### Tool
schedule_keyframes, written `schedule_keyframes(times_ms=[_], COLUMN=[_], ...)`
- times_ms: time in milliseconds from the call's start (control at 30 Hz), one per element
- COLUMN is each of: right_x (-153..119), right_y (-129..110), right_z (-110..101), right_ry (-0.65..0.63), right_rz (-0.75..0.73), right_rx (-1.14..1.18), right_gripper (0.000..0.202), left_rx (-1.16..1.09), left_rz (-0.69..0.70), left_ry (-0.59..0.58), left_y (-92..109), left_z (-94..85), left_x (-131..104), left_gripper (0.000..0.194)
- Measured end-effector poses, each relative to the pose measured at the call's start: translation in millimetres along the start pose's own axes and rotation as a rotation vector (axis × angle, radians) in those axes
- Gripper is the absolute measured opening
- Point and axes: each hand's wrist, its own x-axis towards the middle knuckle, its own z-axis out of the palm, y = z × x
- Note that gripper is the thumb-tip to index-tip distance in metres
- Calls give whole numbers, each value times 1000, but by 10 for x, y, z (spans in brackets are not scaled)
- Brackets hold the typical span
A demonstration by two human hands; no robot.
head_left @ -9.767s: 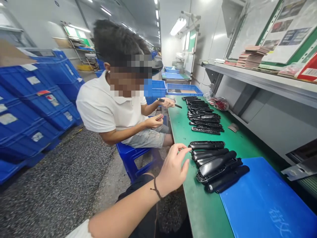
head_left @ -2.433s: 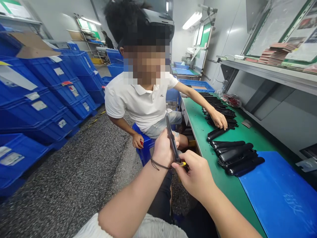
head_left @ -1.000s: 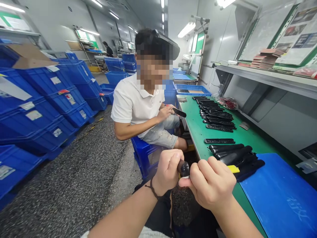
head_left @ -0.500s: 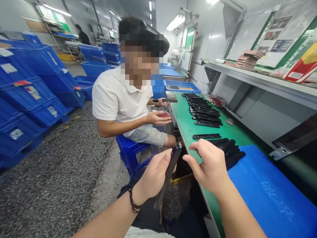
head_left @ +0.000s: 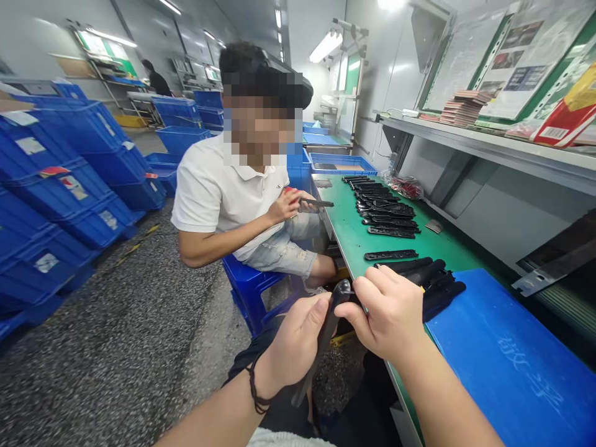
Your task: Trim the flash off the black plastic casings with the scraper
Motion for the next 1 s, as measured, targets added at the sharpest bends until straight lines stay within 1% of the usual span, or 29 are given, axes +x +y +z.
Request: schedule_keyframes(times_ms=[133, 200, 267, 333, 433, 567, 933, 1000], right_x=[-8, -7, -11, -24, -52, -72, -76, -82], right_y=[-8, -20, -40, -68, -111, -139, -147, -163], right_z=[32, 56, 88, 127, 191, 252, 301, 310], right_ry=[46, 51, 30, -14, -80, -117, -115, -113], right_rz=[-16, -16, -23, -32, -43, -52, -42, -51], right_rx=[-89, -94, -74, -45, 3, 33, 26, 27], right_gripper=[53, 55, 57, 60, 62, 65, 60, 59], left_rx=[-26, -31, -34, -63, -139, -154, -205, -184], left_rz=[-14, 5, 12, -15, -80, -115, -114, -96], left_ry=[35, 75, 135, 183, 210, 278, 336, 323], left_y=[39, 57, 77, 92, 98, 91, 51, 47], left_z=[58, 70, 65, 42, -6, -39, -19, -29], left_x=[44, 75, 112, 156, 229, 298, 375, 396], left_gripper=[57, 58, 58, 59, 61, 62, 61, 62])
